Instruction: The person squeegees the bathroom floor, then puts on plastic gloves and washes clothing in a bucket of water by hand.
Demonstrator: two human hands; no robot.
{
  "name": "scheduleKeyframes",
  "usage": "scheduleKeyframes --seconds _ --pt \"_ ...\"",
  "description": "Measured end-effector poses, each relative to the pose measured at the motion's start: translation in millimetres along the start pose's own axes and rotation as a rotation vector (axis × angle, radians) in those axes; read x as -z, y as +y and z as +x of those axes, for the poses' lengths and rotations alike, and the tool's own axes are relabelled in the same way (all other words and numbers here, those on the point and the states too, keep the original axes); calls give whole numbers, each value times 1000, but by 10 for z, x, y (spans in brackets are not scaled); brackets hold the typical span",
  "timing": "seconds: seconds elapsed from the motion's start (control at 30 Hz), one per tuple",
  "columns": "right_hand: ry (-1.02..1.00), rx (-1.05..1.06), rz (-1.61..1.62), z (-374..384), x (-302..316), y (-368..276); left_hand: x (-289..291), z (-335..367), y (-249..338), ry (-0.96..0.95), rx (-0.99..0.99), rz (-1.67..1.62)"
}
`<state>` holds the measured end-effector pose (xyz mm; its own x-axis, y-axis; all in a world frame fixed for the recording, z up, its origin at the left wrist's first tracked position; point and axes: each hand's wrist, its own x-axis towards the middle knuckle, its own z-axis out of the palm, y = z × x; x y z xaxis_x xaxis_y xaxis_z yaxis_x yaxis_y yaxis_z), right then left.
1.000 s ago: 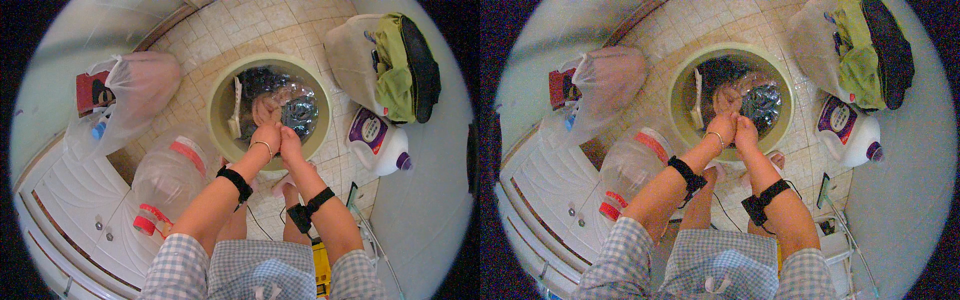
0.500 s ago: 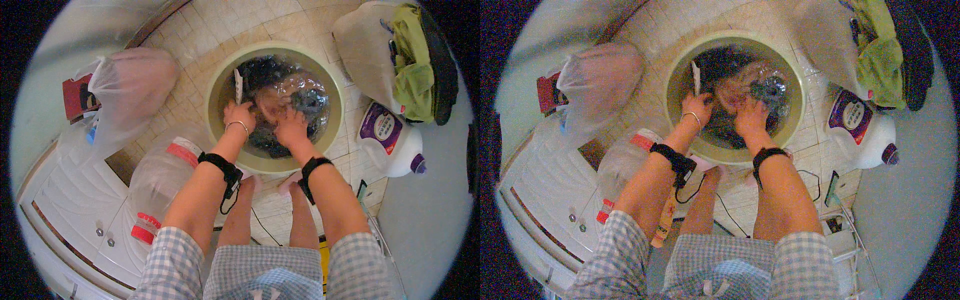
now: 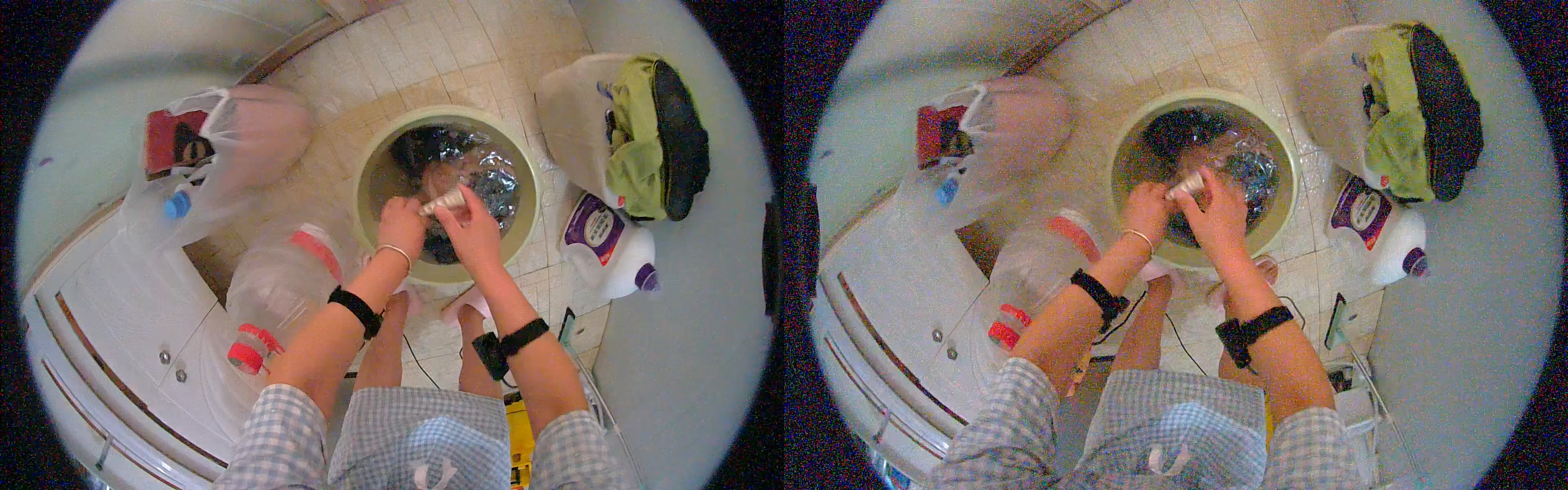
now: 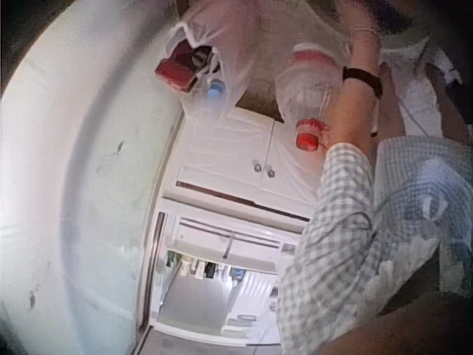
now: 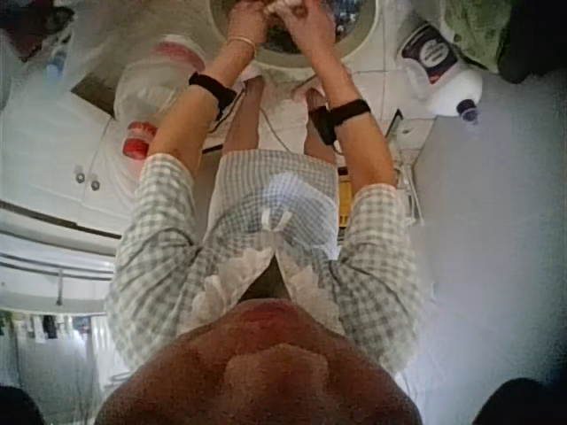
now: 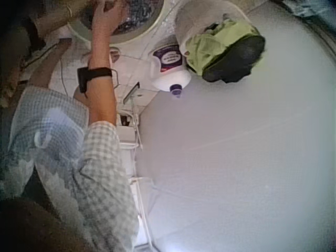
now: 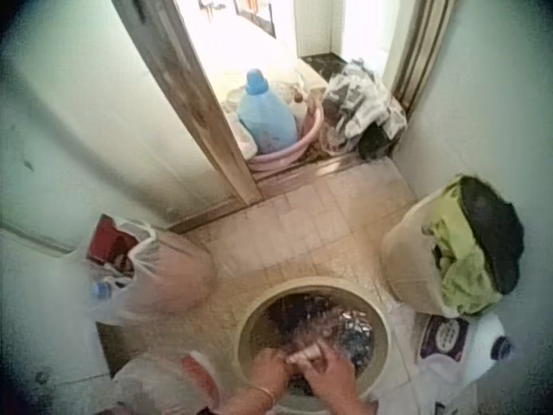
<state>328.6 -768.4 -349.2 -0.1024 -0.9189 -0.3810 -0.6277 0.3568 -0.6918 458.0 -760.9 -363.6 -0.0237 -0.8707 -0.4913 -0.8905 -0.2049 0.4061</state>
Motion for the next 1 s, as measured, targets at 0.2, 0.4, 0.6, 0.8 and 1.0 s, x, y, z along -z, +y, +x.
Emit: scheduleKeyframes --seconds 0.2,0.4,0.6,0.8,1.0 --pt "-215 -182 -51 -102 548 -439 489 -361 351 14 -296 117" --pt "-116 393 -406 -372 946 -793 664 -663 370 106 -104 15" --pt "-130 556 -670 -633 1070 -806 890 -1047 421 60 74 123" --pt "-79 648 -715 -889 1322 -942 1223 -1593 641 12 236 108" --pt "-56 688 -811 -1234 1679 -1286 1647 -2346 838 40 360 68"
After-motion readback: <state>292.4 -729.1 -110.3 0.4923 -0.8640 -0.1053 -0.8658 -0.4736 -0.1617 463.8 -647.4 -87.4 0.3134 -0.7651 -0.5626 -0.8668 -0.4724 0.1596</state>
